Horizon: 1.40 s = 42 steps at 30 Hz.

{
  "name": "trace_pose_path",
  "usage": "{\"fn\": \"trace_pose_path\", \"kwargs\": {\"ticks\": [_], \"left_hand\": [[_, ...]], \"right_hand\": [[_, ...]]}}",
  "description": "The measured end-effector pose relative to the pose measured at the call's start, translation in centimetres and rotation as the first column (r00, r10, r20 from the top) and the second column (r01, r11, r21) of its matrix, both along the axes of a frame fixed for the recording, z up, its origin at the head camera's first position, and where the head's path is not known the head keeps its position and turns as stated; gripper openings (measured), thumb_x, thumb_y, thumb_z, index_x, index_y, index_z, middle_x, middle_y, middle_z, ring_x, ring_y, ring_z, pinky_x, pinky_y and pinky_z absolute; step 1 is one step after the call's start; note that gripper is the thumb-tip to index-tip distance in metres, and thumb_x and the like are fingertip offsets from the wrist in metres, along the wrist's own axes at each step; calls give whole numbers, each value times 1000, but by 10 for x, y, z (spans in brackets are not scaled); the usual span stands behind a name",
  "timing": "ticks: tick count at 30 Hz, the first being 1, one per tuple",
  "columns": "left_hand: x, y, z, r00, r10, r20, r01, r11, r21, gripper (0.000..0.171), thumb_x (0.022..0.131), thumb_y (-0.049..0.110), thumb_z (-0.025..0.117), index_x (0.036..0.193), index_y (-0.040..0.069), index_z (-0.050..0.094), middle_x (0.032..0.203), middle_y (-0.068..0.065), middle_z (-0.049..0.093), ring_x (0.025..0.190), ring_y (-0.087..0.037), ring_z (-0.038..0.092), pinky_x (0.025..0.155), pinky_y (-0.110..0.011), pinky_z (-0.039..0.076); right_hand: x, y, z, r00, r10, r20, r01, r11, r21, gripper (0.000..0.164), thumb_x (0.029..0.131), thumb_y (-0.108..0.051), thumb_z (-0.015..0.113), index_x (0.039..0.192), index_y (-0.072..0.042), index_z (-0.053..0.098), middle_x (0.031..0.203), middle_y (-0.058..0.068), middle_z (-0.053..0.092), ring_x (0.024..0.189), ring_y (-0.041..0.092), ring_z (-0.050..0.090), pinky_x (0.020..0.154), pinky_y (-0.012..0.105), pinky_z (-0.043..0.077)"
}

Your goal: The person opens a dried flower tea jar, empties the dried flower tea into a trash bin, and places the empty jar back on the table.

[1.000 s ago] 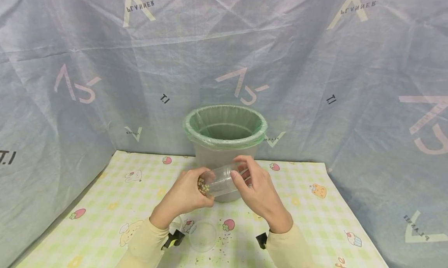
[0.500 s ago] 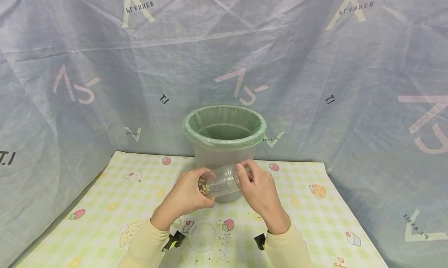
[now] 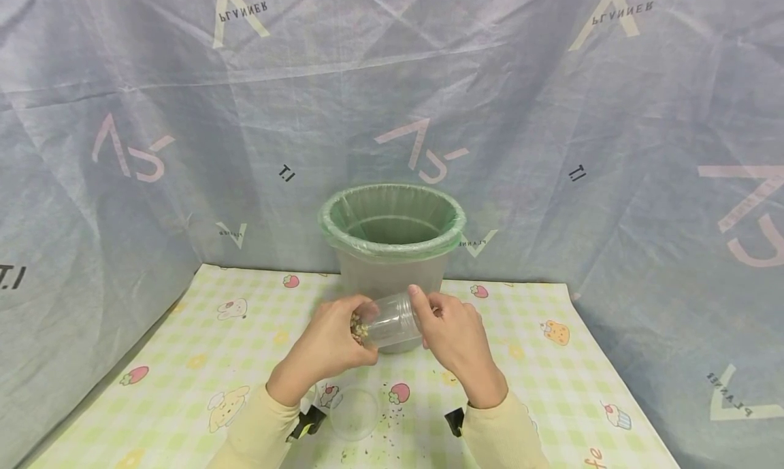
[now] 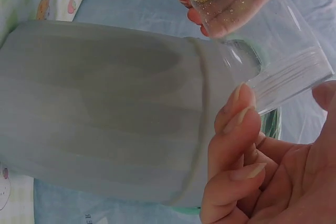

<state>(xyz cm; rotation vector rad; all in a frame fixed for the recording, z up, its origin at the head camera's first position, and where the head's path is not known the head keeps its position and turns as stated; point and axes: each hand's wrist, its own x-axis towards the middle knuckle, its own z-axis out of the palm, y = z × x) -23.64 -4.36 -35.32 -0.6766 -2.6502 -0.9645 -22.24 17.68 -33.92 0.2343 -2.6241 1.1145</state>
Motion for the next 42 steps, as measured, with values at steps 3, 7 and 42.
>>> {"fn": "trace_pose_path", "kwargs": {"ticks": [3,7,42], "left_hand": [[0,1,0,1000,4,-3,-4,1000,-6,49,65,15,83,113,16,71,99,6,68,82,-14,56,68,-34,47],[1,1,0,1000,4,-10,-5,1000,-7,49,65,15,84,112,15,71,100,6,69,82,-14,56,67,-33,47],[0,-3,0,999,-27,-19,27,1000,-6,47,64,13,83,109,15,71,96,6,67,83,-15,55,74,-33,48]], "right_hand": [[0,0,0,1000,-7,12,7,1000,0,65,104,-68,36,71,-15,57,50,-5,59,52,20,61,61,36,45],[0,-1,1,1000,-18,20,18,1000,-9,66,103,-69,39,70,-14,56,50,-3,59,50,20,60,62,36,45],[-2,10,6,976,208,-71,-200,974,108,33,104,-51,55,108,-23,70,84,-10,69,71,5,64,69,30,53]]}}
